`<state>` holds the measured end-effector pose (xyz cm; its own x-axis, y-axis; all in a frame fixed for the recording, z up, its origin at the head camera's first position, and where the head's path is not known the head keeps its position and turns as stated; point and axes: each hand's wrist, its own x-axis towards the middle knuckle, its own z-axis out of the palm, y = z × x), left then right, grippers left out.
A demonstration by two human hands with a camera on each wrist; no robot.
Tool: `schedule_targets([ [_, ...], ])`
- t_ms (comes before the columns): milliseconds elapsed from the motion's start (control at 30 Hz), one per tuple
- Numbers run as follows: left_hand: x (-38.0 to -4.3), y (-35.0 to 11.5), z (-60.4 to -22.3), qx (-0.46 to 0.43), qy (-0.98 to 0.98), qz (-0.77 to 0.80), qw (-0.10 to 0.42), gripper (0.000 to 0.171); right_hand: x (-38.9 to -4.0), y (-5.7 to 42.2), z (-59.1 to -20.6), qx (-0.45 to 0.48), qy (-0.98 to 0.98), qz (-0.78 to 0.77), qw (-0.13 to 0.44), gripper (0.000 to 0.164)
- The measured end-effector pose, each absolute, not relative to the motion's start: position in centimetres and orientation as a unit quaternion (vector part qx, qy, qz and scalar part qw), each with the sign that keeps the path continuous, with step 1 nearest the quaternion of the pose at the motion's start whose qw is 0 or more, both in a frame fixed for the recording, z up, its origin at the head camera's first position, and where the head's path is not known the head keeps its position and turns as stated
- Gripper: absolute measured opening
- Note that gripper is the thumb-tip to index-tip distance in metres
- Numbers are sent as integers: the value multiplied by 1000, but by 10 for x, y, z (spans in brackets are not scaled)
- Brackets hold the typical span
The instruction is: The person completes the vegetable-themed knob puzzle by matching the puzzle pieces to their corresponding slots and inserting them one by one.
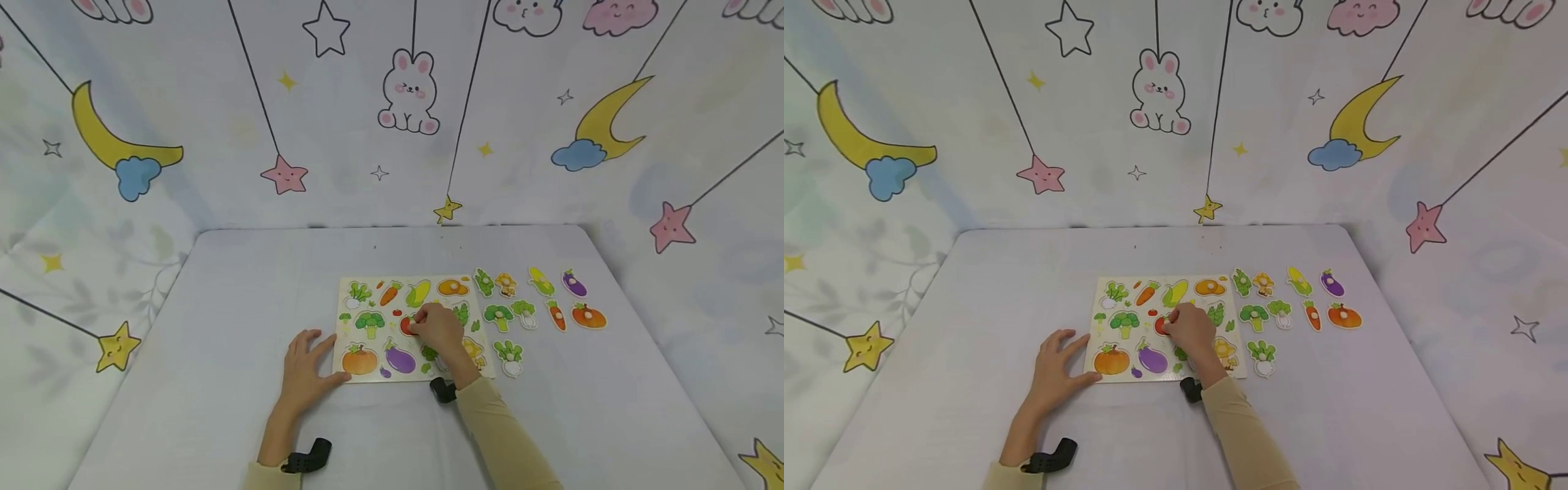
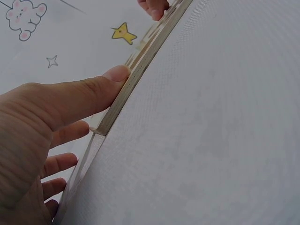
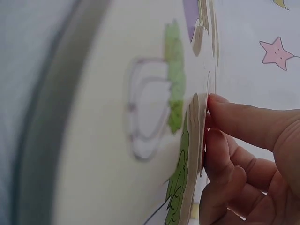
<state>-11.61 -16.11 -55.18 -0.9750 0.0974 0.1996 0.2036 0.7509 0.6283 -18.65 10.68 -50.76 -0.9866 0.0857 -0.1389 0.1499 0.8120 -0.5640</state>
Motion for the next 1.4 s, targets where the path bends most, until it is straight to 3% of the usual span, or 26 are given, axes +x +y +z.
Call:
schedule_targets([
  [400, -116, -160, -554, -80, -934, -341, 76, 79, -174, 122, -495, 47, 940, -326, 82, 24],
  [767, -116, -160, -552, -77, -936, -337, 68, 79, -142, 219, -469, 53, 936, -342, 69, 35],
  [1033, -118, -161, -551, -82, -935, -338, 71, 79, -126, 271, -481, 93, 928, -344, 110, 38],
  [1233, -118, -161, -552, -80, -934, -341, 72, 79, -120, 281, -496, 98, 915, -367, 138, 37],
  [1400, -117, -161, -551, -81, -933, -343, 72, 79, -120, 284, -505, 92, 914, -373, 128, 34],
])
